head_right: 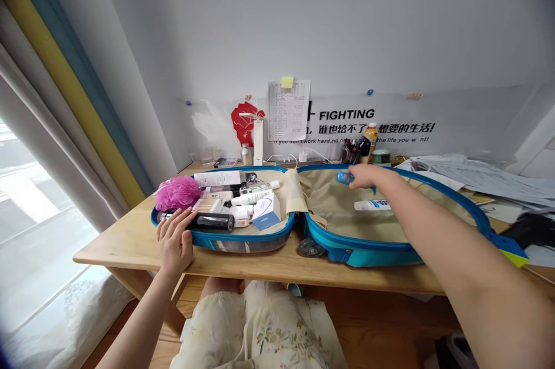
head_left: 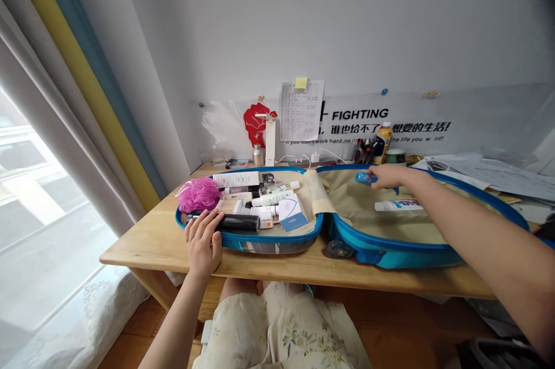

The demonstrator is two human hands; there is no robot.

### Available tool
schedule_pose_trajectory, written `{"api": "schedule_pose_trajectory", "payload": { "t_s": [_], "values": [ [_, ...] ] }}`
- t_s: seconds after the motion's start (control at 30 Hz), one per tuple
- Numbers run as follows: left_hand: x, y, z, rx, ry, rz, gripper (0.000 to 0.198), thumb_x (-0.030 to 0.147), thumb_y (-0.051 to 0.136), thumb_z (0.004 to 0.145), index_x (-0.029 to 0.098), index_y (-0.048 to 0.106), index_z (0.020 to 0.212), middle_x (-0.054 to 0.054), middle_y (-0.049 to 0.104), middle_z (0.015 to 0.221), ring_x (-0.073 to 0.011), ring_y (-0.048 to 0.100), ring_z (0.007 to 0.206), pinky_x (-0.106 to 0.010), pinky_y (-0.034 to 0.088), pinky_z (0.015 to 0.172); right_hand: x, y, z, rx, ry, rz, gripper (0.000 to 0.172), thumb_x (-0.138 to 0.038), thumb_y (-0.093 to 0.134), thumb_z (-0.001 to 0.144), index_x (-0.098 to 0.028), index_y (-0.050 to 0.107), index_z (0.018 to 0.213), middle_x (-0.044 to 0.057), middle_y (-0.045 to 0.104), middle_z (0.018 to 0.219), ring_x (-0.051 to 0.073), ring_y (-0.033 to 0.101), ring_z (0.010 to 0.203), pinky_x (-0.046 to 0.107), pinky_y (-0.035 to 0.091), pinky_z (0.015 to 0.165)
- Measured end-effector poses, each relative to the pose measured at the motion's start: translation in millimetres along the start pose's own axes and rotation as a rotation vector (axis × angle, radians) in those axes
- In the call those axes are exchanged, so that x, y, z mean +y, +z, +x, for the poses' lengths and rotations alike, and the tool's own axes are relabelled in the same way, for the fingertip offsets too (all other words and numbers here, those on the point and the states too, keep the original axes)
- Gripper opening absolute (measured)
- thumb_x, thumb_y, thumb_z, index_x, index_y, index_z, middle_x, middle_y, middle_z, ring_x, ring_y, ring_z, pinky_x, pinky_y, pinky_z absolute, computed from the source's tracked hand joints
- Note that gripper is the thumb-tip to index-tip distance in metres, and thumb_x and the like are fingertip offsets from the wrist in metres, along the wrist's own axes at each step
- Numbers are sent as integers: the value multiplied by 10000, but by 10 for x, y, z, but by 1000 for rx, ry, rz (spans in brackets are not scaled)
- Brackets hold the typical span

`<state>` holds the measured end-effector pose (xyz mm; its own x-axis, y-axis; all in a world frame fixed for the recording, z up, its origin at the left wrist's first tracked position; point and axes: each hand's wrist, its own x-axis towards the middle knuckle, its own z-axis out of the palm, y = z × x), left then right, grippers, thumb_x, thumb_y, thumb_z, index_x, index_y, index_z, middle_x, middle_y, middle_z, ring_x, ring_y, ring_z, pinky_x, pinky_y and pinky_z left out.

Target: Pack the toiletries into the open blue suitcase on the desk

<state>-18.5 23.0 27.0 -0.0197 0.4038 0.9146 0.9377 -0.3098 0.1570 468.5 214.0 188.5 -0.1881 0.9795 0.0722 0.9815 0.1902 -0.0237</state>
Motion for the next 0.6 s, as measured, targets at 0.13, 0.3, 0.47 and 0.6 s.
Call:
{"api": "schedule_pose_trajectory", "payload": {
  "t_s": [0.13, 0.3, 0.47, 0.6],
  "values": [
    [11, 2, 5, 7, 7, -3, 441, 349, 326, 1019, 238, 641, 1307, -85, 669, 1302, -247, 529, 1291, -411, 252, 1150, -624, -359, -123, -15, -118, 76, 480, -479, 569, 861, -217, 602, 1262, 103, 691, 1162, 227, 663, 945, 297, 481, 753],
    [7, -3, 0, 10, 22, 3, 439, 337, 322, 1020, 229, 637, 1307, -91, 674, 1291, -247, 525, 1296, -410, 256, 1145, -1862, -343, -324, -90, -469, 89, 480, -471, 475, 892, -201, 604, 1267, 87, 704, 1149, 209, 660, 930, 274, 468, 729],
    [-7, -9, 3, 3, 29, 4, 440, 330, 321, 1018, 228, 627, 1317, -95, 675, 1284, -248, 522, 1299, -411, 255, 1144, -2646, 19, -323, -158, -598, 0, 369, -436, 604, 815, -209, 708, 1086, 89, 727, 1094, 253, 660, 1013, 302, 476, 795],
    [-3, -9, 13, 5, 23, -3, 438, 345, 328, 1016, 235, 632, 1312, -91, 679, 1275, -249, 532, 1287, -410, 259, 1139, -2818, 230, -246, -169, -623, -65, 345, -403, 622, 815, -175, 725, 1052, 130, 719, 1109, 306, 643, 1074, 381, 476, 900]
  ]
}}
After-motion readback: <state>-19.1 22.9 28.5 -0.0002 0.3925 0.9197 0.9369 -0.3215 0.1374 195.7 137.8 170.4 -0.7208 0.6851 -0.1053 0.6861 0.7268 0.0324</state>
